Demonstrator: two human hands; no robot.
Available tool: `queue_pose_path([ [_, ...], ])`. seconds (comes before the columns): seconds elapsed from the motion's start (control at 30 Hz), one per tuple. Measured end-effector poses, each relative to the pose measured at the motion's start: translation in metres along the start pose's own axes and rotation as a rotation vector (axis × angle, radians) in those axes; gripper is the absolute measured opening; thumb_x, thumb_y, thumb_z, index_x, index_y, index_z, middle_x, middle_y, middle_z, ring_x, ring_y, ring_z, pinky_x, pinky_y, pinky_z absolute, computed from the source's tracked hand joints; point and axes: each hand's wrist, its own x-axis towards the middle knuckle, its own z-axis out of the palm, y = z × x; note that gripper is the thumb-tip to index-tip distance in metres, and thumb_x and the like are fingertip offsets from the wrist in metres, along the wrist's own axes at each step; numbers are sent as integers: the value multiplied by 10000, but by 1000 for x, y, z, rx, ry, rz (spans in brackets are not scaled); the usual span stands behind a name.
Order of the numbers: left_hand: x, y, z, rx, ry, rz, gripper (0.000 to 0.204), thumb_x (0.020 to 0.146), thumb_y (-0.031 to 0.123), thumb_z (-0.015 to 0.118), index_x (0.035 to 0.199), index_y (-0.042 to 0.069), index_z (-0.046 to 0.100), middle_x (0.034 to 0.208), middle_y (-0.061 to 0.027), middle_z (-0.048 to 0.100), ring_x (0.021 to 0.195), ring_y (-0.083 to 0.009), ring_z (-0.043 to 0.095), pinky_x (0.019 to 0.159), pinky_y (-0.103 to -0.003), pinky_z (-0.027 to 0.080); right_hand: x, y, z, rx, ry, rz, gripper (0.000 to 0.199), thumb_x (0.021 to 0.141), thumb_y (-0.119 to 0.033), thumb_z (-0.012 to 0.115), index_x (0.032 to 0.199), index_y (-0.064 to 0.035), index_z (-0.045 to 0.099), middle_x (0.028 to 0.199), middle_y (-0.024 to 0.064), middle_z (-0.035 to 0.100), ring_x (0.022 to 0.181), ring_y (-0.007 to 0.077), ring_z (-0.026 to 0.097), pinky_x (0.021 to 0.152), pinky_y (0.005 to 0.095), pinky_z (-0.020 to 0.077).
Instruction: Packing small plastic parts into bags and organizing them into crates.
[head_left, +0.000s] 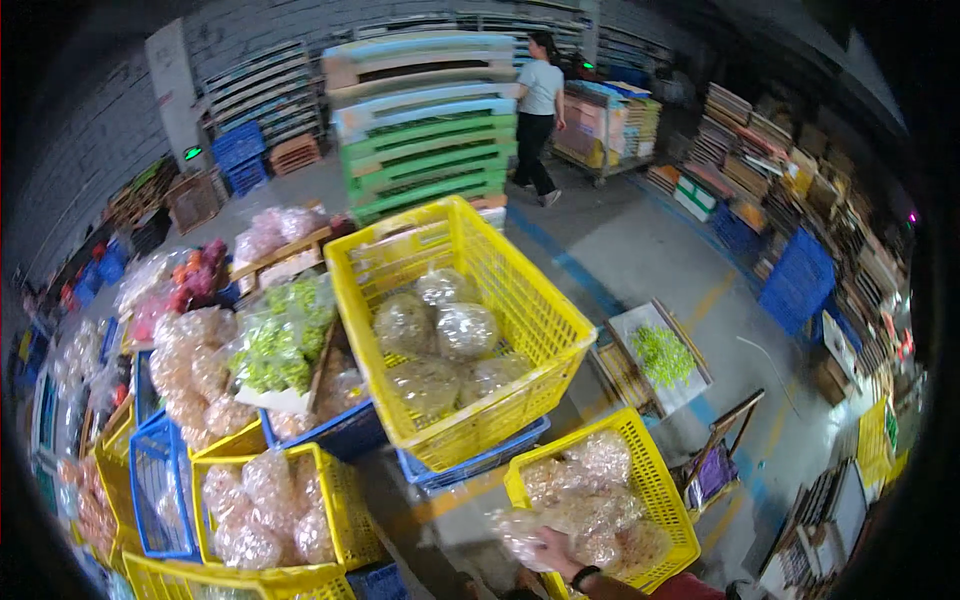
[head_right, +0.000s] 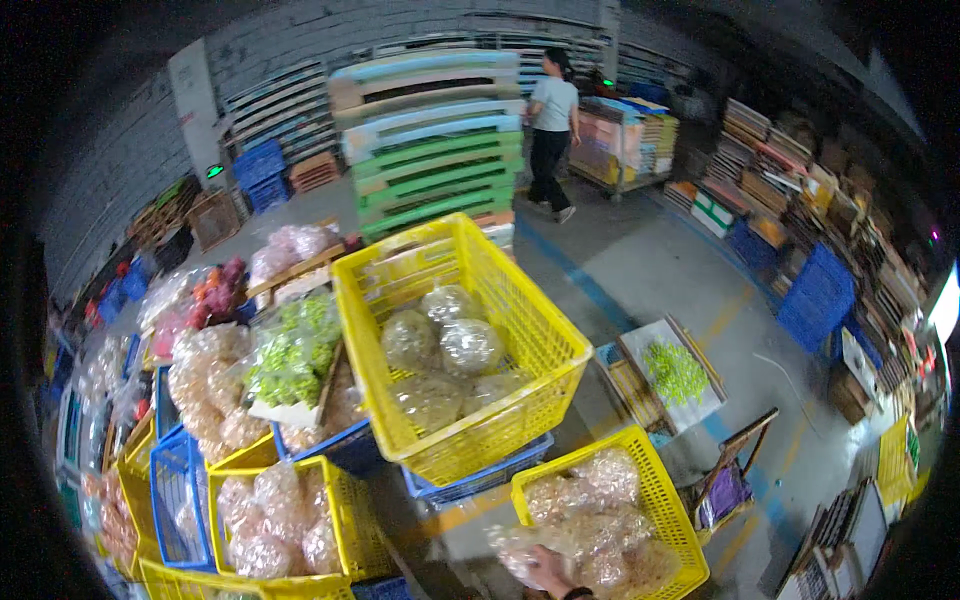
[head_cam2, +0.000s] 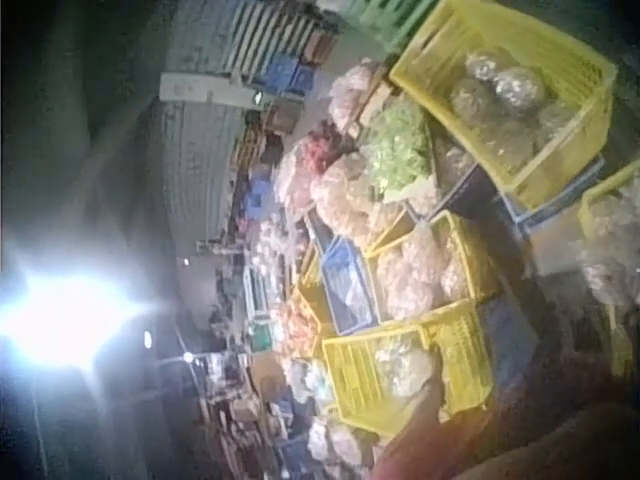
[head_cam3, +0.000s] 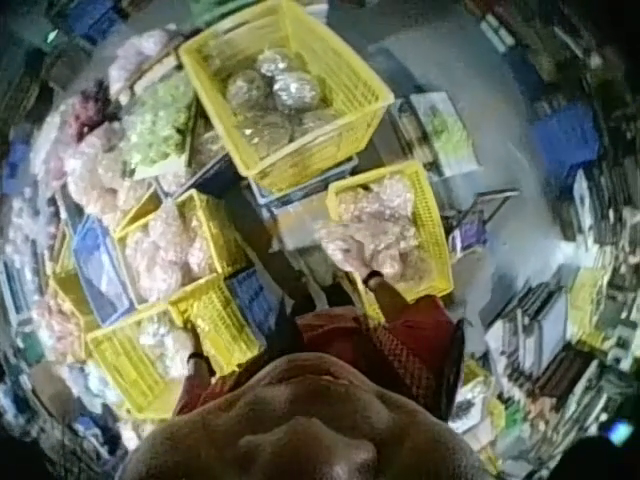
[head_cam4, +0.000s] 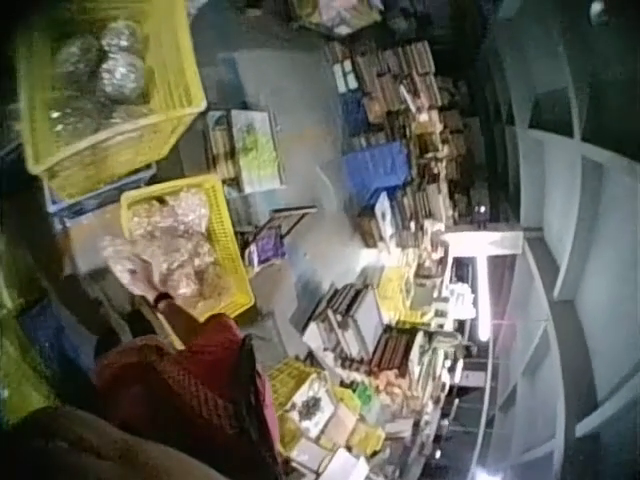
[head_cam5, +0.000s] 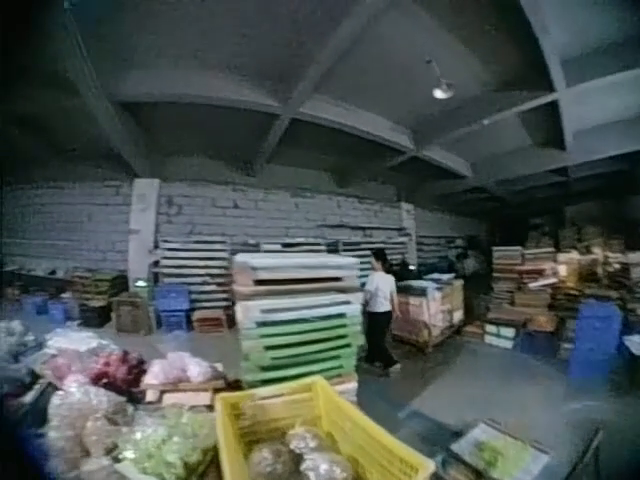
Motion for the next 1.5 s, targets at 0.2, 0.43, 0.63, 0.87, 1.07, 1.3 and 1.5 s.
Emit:
queue_pose_path([
  [0.2,-69,-70,-71,19,-6,-47,308,729,178,613,1010,55,593,953,-211,600,836,-378,584,694,-485,460,47,-174,107,183,-177,-245,405,675,-191,727,1008,-7,589,837,53,614,717,159,543,618,327,459],
  [0.43,-54,-79,-60,-70,116,-122,263,699,205,634,898,34,616,813,-199,630,769,-366,613,686,-458,491,78,-441,204,418,-404,-521,311,746,-63,645,1048,1,607,690,49,577,535,94,511,508,253,435],
  [0.63,-64,-82,-65,-110,150,-100,253,697,194,589,889,32,624,868,-205,627,780,-363,616,695,-452,495,52,-483,236,129,-873,-756,492,759,-129,647,1228,-68,509,849,103,627,709,141,611,630,279,494],
  [0.87,-62,-82,-53,-108,110,-79,301,700,210,628,924,9,615,841,-206,628,787,-374,610,714,-456,489,-1,-271,173,199,-824,-230,463,801,-157,642,1227,-48,498,923,112,651,789,185,637,721,291,502],
  [1.07,-45,-90,-48,-58,35,-116,302,713,237,662,870,-15,604,816,-216,632,764,-391,613,660,-453,485,-77,-55,48,-67,-332,181,341,761,-94,611,1095,-36,577,850,115,654,781,190,631,699,307,496],
  [1.3,-10,-166,-37,-268,61,-17,344,771,227,653,894,-85,575,785,-170,628,694,-241,608,581,-393,489,-174,85,-40,-7,131,895,524,671,-182,661,1161,-48,530,970,224,625,836,315,628,742,375,497],
  [1.5,-27,-133,-49,-531,-1,-61,220,852,117,541,1006,-34,580,860,-122,626,650,-184,604,500,-310,500,-226,200,-55,-205,288,883,856,609,-296,785,1322,-112,348,1073,232,594,1002,361,572,845,415,466],
])
